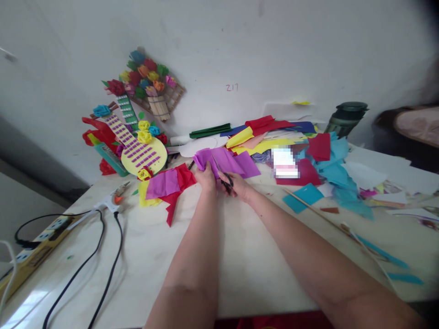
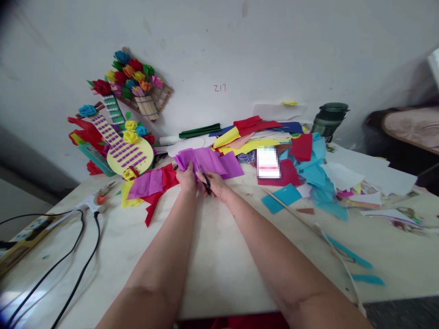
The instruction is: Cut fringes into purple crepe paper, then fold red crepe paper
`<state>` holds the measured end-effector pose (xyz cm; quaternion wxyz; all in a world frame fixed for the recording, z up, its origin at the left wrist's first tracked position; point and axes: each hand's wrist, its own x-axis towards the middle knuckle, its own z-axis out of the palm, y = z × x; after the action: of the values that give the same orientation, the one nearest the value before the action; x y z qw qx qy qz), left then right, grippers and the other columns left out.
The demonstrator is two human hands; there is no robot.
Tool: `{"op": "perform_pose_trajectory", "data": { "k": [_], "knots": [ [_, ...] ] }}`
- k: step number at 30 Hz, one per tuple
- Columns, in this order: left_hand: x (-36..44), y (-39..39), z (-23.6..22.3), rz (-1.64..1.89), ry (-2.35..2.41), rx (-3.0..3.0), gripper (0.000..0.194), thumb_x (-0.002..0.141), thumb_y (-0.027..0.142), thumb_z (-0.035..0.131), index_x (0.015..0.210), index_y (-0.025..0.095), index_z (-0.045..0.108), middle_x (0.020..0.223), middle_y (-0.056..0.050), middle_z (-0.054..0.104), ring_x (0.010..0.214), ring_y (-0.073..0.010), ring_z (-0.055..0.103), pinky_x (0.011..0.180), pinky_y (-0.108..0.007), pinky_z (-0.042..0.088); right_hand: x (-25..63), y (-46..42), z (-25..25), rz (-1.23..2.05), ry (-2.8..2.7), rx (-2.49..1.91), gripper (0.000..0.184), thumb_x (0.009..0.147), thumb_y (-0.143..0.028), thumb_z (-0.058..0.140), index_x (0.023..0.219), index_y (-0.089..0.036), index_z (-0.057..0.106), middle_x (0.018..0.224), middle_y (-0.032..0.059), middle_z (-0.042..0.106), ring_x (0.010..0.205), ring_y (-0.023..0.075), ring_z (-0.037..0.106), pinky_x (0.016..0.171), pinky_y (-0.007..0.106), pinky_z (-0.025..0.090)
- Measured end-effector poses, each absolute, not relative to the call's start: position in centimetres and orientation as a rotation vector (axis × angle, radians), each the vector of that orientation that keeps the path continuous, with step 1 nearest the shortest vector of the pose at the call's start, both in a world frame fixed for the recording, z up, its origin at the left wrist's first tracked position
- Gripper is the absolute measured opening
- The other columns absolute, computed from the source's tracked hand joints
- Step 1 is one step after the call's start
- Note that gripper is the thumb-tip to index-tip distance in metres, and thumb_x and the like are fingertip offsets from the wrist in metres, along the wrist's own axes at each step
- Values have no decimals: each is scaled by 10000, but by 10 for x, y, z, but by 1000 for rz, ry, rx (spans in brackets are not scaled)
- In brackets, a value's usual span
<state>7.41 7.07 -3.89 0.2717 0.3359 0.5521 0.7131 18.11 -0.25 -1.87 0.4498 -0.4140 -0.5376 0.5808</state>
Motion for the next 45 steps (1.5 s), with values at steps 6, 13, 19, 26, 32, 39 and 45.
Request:
{"op": "perform_pose_trajectory", "data": {
  "k": [6,13,19,26,32,39,45],
  "knots": [
    [73,72,-41,1912,1498,896,330,668,362,600,856,94,641,729,-53,634,696,-170,603,655,-275,471,181,-2,-19,1437,-1314,-1052,437,708,-600,591,706,-173,495,460,-52,508,314,55,449,238,155,211],
    [73,74,-41,1920,1500,894,337,670,372,596,858,96,637,735,-53,635,677,-165,598,637,-274,467,181,-2,-20,1408,-1325,-1030,435,709,-592,592,679,-170,491,459,-51,495,308,53,438,235,153,200],
    [72,73,-40,1933,1497,878,321,666,360,600,841,93,633,739,-60,635,677,-169,598,630,-274,463,181,-2,-21,1402,-1335,-1013,416,716,-575,592,695,-171,496,455,-62,482,305,46,422,237,154,191],
    [73,71,-37,1910,1492,835,285,671,336,599,831,102,630,738,-57,634,684,-165,602,630,-265,464,181,-1,-23,1392,-1358,-1037,400,723,-562,590,713,-170,508,463,-63,485,304,41,419,236,147,191],
    [73,72,-38,1926,1429,838,287,655,350,614,802,104,623,720,-52,626,659,-154,588,622,-264,462,180,0,-24,1404,-1372,-1003,429,724,-593,579,710,-169,515,483,-39,524,332,62,473,240,157,222],
    [74,65,-37,1930,1305,822,298,646,355,623,806,104,609,655,-17,584,598,-122,551,571,-234,442,182,5,-20,1521,-1396,-1018,515,761,-659,472,707,-152,541,506,38,604,397,119,565,245,166,244],
    [73,70,-40,1958,1277,795,306,630,355,632,798,100,612,668,-22,587,614,-132,563,586,-248,451,180,14,-18,1479,-1408,-1047,477,744,-632,527,714,-156,539,513,28,609,386,114,560,244,166,230]
  ]
}}
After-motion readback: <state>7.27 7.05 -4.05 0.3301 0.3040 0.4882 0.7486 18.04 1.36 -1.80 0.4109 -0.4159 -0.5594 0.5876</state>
